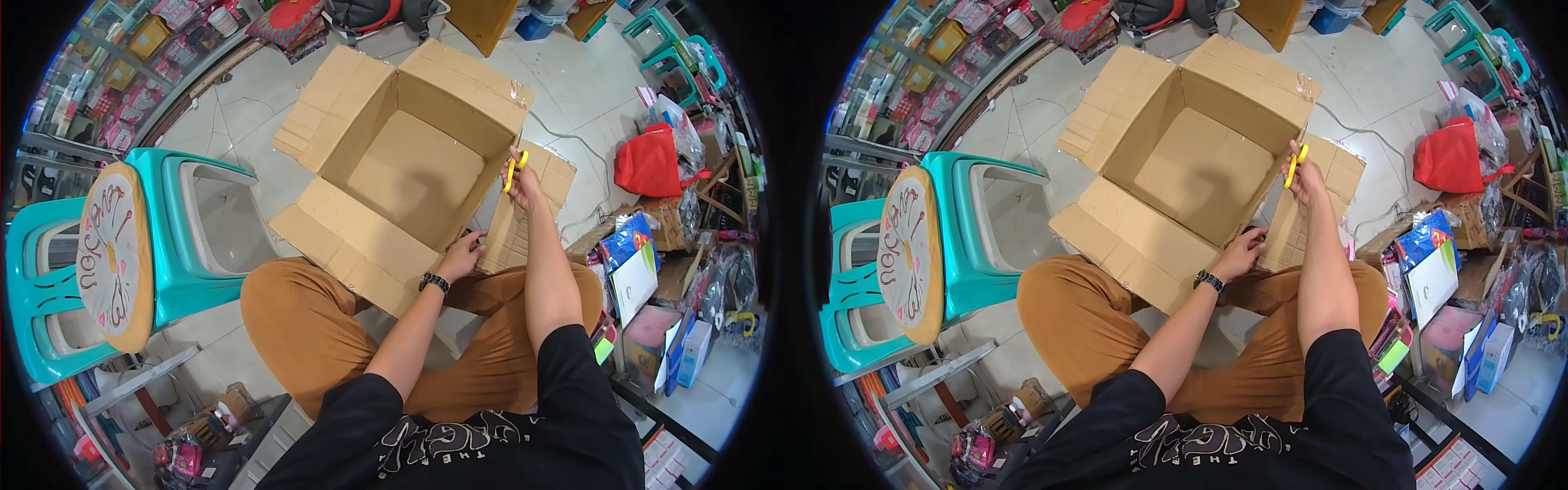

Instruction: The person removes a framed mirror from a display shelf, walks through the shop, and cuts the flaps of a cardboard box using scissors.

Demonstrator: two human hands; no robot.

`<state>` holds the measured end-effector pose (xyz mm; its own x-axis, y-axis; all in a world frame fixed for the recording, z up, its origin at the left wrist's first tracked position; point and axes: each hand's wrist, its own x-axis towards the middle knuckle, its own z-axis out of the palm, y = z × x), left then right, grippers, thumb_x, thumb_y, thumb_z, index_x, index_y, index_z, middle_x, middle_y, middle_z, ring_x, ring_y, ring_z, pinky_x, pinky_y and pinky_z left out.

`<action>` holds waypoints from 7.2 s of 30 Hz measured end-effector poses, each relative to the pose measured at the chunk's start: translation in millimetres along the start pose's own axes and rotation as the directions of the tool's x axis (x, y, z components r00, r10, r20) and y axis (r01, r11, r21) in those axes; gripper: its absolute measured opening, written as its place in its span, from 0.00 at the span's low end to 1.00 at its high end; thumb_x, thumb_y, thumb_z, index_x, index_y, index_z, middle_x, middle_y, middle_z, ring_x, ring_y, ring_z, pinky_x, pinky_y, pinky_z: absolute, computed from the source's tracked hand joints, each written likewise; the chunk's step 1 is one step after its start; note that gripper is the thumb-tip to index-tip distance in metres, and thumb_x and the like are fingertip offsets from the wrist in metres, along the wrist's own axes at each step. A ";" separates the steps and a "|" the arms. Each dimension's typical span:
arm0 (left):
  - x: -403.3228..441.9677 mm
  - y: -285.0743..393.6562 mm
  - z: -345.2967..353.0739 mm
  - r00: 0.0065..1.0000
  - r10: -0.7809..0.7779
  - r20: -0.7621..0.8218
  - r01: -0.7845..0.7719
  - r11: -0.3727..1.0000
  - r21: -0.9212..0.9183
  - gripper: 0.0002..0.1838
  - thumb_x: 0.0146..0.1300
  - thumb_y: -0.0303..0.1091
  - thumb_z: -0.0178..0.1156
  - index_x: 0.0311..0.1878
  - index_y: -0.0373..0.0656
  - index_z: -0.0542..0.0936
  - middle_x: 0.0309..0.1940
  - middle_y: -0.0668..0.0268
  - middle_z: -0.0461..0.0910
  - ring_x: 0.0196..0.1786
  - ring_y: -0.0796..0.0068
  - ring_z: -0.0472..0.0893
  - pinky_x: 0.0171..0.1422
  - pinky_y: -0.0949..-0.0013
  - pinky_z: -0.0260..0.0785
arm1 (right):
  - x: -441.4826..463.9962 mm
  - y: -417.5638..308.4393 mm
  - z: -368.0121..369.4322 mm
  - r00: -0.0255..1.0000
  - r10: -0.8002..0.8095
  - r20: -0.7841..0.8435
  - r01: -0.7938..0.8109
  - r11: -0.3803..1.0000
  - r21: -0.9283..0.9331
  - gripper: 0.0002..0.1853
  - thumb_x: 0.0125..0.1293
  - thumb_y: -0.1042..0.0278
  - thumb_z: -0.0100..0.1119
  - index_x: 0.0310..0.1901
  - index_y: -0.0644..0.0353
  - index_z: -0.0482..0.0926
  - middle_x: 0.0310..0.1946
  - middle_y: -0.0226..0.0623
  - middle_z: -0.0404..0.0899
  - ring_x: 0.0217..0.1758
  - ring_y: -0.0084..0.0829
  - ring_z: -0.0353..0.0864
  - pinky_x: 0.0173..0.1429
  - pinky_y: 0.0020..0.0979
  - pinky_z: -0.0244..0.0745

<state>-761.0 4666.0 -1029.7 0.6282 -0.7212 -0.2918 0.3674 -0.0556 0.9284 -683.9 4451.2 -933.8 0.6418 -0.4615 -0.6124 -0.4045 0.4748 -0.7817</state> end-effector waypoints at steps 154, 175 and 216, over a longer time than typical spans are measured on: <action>-72.8 106.4 -86.6 0.967 0.131 -0.218 0.254 -0.448 0.857 0.30 0.66 0.42 0.50 0.72 0.49 0.64 0.75 0.54 0.58 0.71 0.37 0.61 0.69 0.28 0.49 | -249.0 -52.6 -20.4 0.947 -0.187 0.261 0.312 0.342 -0.886 0.33 0.54 0.45 0.72 0.54 0.60 0.74 0.38 0.46 0.83 0.37 0.47 0.81 0.41 0.40 0.74; -105.5 160.0 -171.0 0.820 0.445 -0.360 0.396 0.012 0.918 0.29 0.67 0.32 0.49 0.72 0.56 0.64 0.71 0.63 0.66 0.67 0.45 0.70 0.70 0.37 0.59 | -236.1 89.2 90.7 0.586 0.430 0.687 -0.558 0.829 -0.044 0.30 0.59 0.32 0.63 0.45 0.53 0.74 0.27 0.30 0.73 0.31 0.27 0.75 0.46 0.40 0.81; -117.5 105.3 -161.6 0.816 -0.397 -0.420 0.221 0.886 -0.407 0.22 0.72 0.48 0.55 0.20 0.50 0.70 0.16 0.75 0.65 0.16 0.83 0.63 0.20 0.80 0.53 | -176.1 170.5 150.8 0.603 0.358 0.713 -0.535 0.844 0.029 0.24 0.63 0.38 0.64 0.38 0.54 0.74 0.19 0.24 0.68 0.18 0.16 0.62 0.22 0.17 0.55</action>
<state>-685.4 4856.5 -934.8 0.6550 -0.2760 -0.7034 0.7439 0.0720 0.6644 -767.6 4726.5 -941.4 0.7070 0.4260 -0.5645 -0.6659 0.6697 -0.3286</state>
